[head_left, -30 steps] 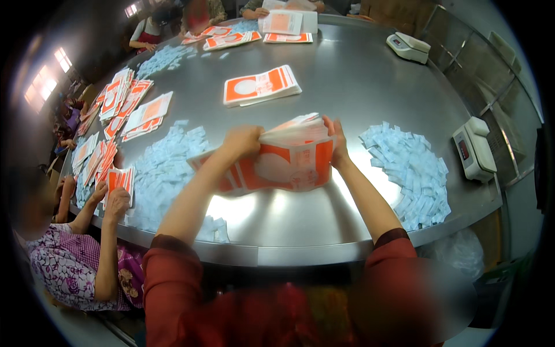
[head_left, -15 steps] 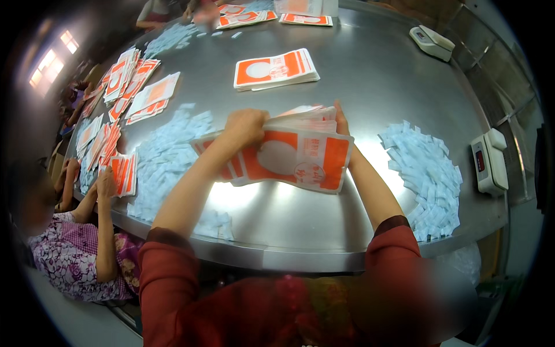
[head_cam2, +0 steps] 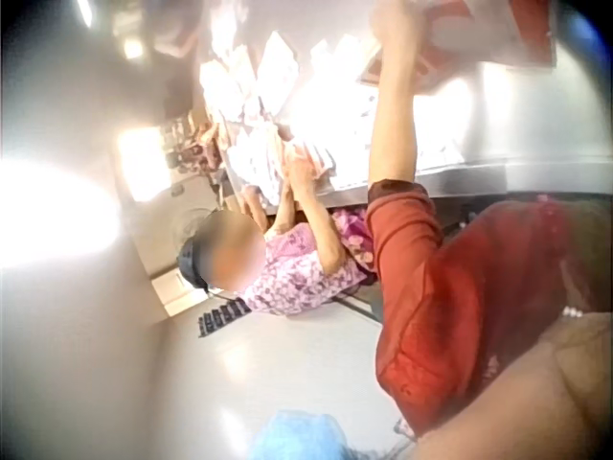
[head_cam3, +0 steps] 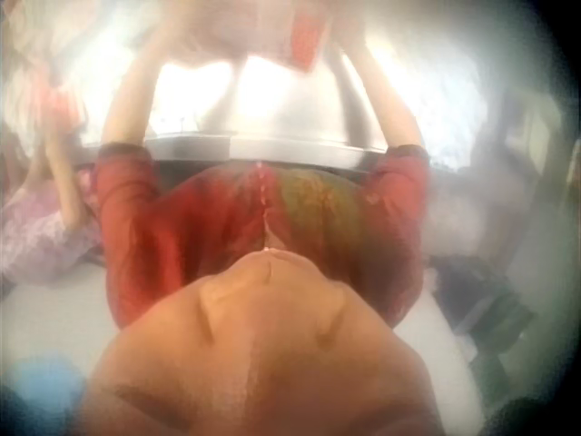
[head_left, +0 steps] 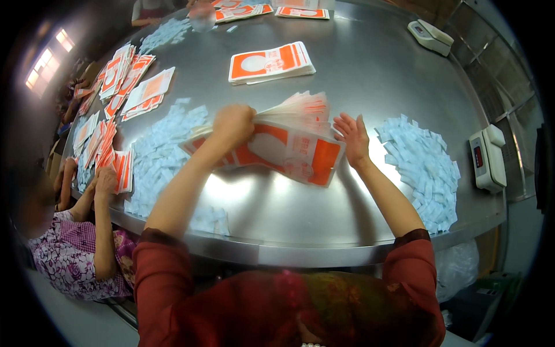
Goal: The person inserts small blue pads into orange and white paper wrappers at a metal table. They repeatedly pick a wrapper, place a pad inside, fold the wrapper, and stack the finished units. Other workers perform the same task nearby.
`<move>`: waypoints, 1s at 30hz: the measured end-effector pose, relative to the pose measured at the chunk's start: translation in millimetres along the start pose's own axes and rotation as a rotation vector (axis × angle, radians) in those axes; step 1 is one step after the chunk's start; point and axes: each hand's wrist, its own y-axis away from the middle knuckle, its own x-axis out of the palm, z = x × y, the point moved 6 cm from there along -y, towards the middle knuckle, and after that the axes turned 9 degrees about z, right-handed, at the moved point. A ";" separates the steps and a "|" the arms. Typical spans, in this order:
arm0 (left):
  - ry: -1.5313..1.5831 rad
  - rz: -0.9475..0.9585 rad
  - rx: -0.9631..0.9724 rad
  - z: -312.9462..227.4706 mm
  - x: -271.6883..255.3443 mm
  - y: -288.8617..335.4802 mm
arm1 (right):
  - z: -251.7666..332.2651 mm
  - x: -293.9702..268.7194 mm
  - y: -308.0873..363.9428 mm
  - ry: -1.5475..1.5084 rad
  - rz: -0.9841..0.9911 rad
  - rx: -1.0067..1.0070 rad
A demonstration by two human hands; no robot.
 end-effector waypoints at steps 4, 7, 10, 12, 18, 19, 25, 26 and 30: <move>0.077 -0.175 0.040 -12.9 -22.3 11.5 | 20.8 -7.6 51.4 0.113 0.051 -0.149; -0.034 -0.264 0.141 -42.2 -23.5 27.9 | 50.8 26.8 83.2 0.159 -0.002 -0.264; -0.105 -0.183 0.236 -70.7 14.1 37.3 | 36.5 27.1 79.8 0.009 -0.110 -0.262; -0.036 -0.132 0.236 -76.9 21.8 42.0 | 33.6 29.2 74.1 -0.112 -0.009 -0.240; 0.041 0.077 0.176 -86.7 22.8 37.8 | 9.9 -9.9 37.3 0.048 -0.016 -0.365; 0.028 0.082 0.155 -82.9 22.1 36.9 | 5.4 4.9 33.2 -0.057 -0.021 -0.302; 0.033 0.127 0.104 -65.0 19.3 39.0 | 9.5 12.4 29.6 -0.076 0.057 -0.213; 0.032 0.132 0.084 -56.9 20.1 38.5 | 14.5 26.2 38.9 -0.047 0.108 -0.168; -0.035 0.017 0.080 -67.4 16.6 33.5 | 25.4 1.9 48.4 0.036 -0.241 -0.218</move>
